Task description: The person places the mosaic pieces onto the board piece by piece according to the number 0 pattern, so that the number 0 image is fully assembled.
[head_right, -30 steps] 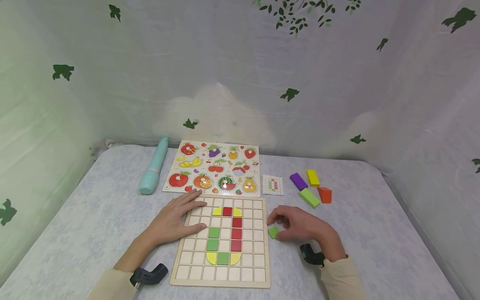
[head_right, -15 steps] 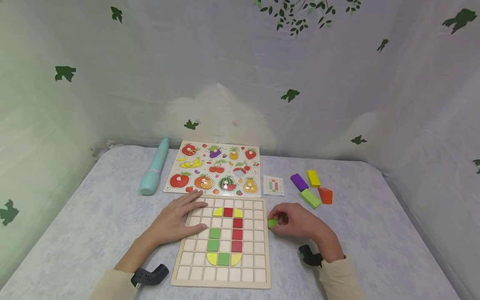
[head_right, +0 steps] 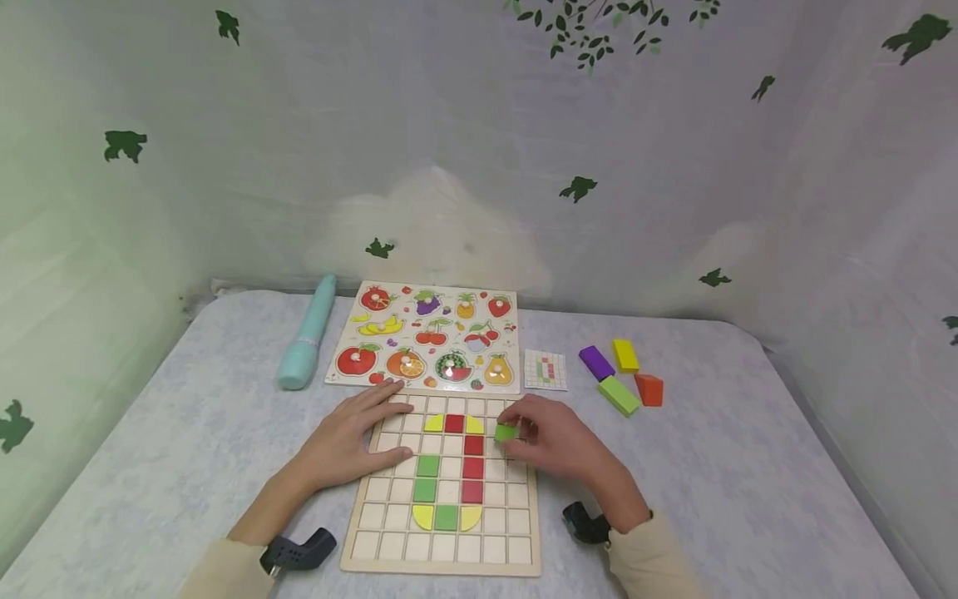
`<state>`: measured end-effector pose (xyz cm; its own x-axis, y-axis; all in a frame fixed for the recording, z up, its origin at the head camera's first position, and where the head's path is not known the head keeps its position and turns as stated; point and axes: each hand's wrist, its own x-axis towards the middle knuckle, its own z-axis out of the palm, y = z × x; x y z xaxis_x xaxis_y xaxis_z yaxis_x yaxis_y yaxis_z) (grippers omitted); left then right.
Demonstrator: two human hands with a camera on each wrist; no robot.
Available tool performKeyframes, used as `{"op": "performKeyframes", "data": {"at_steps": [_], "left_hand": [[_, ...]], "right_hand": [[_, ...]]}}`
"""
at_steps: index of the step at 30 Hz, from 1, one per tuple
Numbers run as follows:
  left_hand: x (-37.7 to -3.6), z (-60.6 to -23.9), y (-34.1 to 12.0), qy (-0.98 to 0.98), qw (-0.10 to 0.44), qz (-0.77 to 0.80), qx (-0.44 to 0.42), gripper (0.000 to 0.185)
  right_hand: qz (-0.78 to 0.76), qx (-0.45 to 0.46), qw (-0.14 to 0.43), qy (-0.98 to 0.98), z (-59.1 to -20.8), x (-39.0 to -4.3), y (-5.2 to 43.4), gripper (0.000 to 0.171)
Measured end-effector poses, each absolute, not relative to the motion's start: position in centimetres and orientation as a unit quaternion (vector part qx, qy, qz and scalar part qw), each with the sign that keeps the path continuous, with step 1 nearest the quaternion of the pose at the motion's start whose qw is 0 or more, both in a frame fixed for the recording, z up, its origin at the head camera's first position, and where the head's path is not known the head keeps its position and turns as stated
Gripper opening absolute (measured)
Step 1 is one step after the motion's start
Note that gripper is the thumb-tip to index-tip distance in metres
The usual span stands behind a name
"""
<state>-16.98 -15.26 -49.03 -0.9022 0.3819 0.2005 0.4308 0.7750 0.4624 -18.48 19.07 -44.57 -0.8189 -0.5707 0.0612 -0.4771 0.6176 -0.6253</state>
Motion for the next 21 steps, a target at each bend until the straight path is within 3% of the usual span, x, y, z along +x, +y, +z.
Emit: {"op": "performKeyframes", "data": {"at_steps": [9, 21], "left_hand": [[-16.8, -49.0, -16.1, -0.942, 0.054, -0.256, -0.211, 0.064], [-16.7, -48.9, -15.8, -0.944, 0.042, -0.249, -0.210, 0.065]], "right_hand": [[-0.291, -0.299, 0.085, 0.905, -43.6, -18.7, 15.5, 0.024], [-0.308, -0.314, 0.034, 0.897, -43.8, -18.2, 11.3, 0.024]]}}
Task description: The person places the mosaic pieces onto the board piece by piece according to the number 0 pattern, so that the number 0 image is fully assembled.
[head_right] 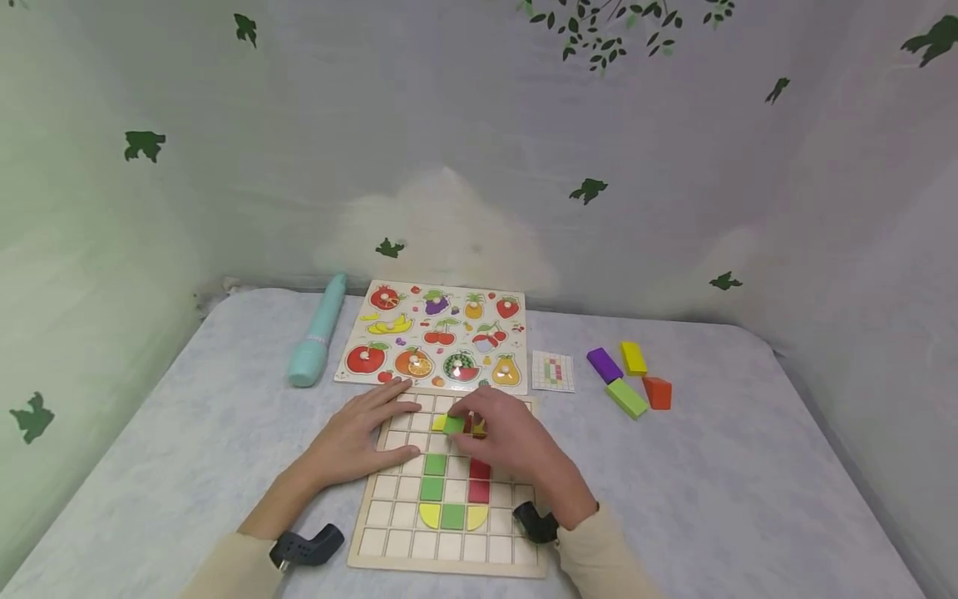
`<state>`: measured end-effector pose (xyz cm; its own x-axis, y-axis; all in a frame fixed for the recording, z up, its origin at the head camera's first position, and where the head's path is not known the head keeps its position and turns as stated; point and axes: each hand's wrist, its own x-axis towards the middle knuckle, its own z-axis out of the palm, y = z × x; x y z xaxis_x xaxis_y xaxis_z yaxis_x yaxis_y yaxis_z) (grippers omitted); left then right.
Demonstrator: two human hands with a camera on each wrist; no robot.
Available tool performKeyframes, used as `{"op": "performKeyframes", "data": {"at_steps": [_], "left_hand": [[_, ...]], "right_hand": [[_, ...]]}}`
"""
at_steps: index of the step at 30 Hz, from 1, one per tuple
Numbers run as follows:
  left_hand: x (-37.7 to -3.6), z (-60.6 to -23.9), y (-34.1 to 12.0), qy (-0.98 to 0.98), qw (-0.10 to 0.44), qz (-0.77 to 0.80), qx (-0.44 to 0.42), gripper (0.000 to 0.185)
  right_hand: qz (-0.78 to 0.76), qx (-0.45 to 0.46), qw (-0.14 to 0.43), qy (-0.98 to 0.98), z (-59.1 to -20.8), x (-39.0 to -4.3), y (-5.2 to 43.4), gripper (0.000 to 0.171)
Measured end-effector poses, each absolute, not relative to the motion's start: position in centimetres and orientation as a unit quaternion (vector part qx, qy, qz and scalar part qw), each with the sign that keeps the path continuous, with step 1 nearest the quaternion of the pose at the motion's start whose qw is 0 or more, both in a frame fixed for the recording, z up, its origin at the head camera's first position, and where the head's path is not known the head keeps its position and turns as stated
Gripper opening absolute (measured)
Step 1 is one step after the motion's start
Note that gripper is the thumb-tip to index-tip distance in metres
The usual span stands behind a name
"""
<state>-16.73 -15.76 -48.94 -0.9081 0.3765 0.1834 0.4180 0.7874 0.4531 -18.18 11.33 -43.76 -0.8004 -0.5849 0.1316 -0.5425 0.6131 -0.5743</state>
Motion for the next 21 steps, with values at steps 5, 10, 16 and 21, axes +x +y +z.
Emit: {"op": "performKeyframes", "data": {"at_steps": [5, 10, 16, 21], "left_hand": [[-16.9, -48.9, -15.9, -0.945, 0.043, -0.247, -0.212, 0.065], [-17.0, -48.9, -15.7, -0.943, 0.045, -0.247, -0.217, 0.064], [-16.9, -48.8, -15.5, -0.943, 0.043, -0.250, -0.213, 0.063], [-16.9, -49.0, -15.4, -0.941, 0.047, -0.253, -0.218, 0.064]], "right_hand": [[-0.285, -0.340, 0.027, 0.896, -44.8, -18.1, 10.3, 0.022], [-0.250, -0.364, 0.015, 0.897, -45.4, -17.8, 9.8, 0.016], [-0.219, -0.394, -0.021, 0.892, -45.7, -17.7, 9.9, 0.015], [-0.193, -0.389, -0.024, 0.900, -45.6, -17.5, 10.1, 0.017]]}}
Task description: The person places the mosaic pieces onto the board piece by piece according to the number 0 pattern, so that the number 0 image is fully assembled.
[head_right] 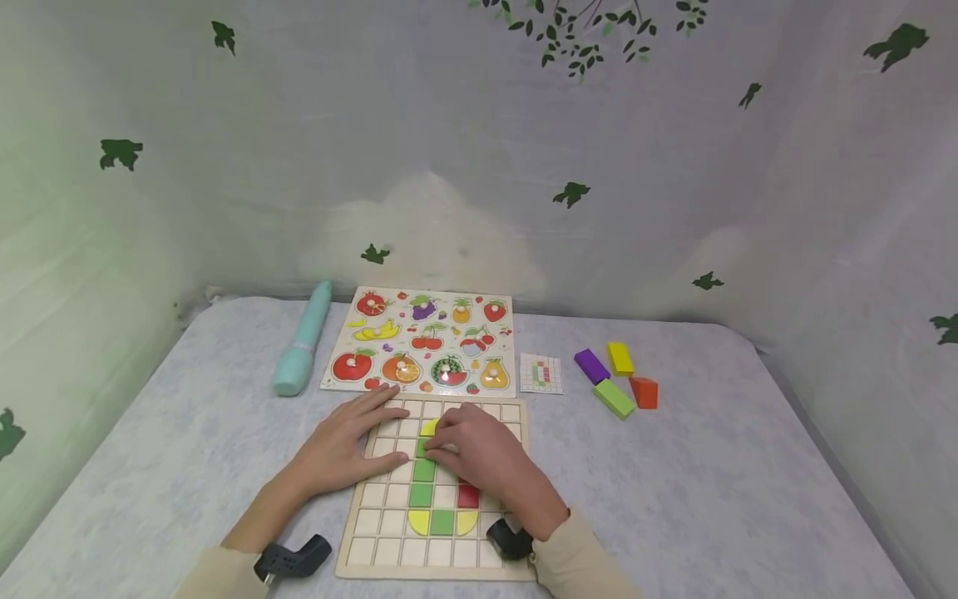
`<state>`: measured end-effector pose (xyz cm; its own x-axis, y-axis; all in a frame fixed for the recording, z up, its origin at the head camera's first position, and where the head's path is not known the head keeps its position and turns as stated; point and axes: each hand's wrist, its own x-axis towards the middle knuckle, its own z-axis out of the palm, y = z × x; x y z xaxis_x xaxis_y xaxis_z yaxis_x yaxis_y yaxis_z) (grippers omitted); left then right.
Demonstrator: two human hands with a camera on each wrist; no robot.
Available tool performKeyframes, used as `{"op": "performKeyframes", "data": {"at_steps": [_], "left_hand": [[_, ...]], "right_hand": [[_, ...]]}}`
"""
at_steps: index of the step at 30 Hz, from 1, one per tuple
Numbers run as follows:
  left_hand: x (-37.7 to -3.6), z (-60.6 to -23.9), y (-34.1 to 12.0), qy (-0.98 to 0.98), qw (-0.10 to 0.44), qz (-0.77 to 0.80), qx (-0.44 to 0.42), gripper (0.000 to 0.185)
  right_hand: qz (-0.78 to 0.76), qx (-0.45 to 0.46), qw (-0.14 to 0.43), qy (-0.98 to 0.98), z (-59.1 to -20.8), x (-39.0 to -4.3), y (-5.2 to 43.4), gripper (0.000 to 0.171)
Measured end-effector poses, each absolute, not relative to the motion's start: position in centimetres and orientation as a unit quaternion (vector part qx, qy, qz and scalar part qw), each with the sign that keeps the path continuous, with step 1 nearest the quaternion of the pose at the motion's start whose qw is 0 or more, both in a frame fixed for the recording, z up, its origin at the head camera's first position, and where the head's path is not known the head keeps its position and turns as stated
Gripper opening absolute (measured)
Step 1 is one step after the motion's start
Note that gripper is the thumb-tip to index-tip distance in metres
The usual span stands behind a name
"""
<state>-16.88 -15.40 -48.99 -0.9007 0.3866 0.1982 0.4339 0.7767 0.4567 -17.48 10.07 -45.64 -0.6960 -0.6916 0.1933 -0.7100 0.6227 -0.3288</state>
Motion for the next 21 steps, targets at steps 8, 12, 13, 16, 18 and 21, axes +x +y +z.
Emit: {"op": "performKeyframes", "data": {"at_steps": [8, 12, 13, 16, 18, 21], "left_hand": [[-17.0, -49.2, -15.9, -0.939, 0.058, -0.258, -0.220, 0.063], [-17.2, -49.4, -15.8, -0.938, 0.062, -0.260, -0.221, 0.063], [-17.3, -49.4, -15.7, -0.938, 0.064, -0.259, -0.222, 0.063], [-17.5, -49.4, -15.6, -0.938, 0.066, -0.257, -0.225, 0.063], [-17.5, -49.4, -15.5, -0.938, 0.066, -0.256, -0.225, 0.064], [-17.5, -49.4, -15.5, -0.938, 0.066, -0.253, -0.226, 0.065]], "right_hand": [[0.192, 0.370, -0.009, -0.909, -45.1, -17.1, 10.1, 0.022], [0.217, 0.326, -0.017, -0.920, -44.4, -16.6, 11.8, 0.023], [0.223, 0.315, -0.009, -0.922, -44.3, -16.5, 12.4, 0.021], [0.234, 0.279, 0.028, -0.931, -44.0, -16.0, 14.7, 0.020], [0.235, 0.252, 0.052, -0.937, -44.0, -15.6, 16.3, 0.022], [0.224, 0.218, 0.076, -0.947, -44.1, -15.2, 18.6, 0.028]]}}
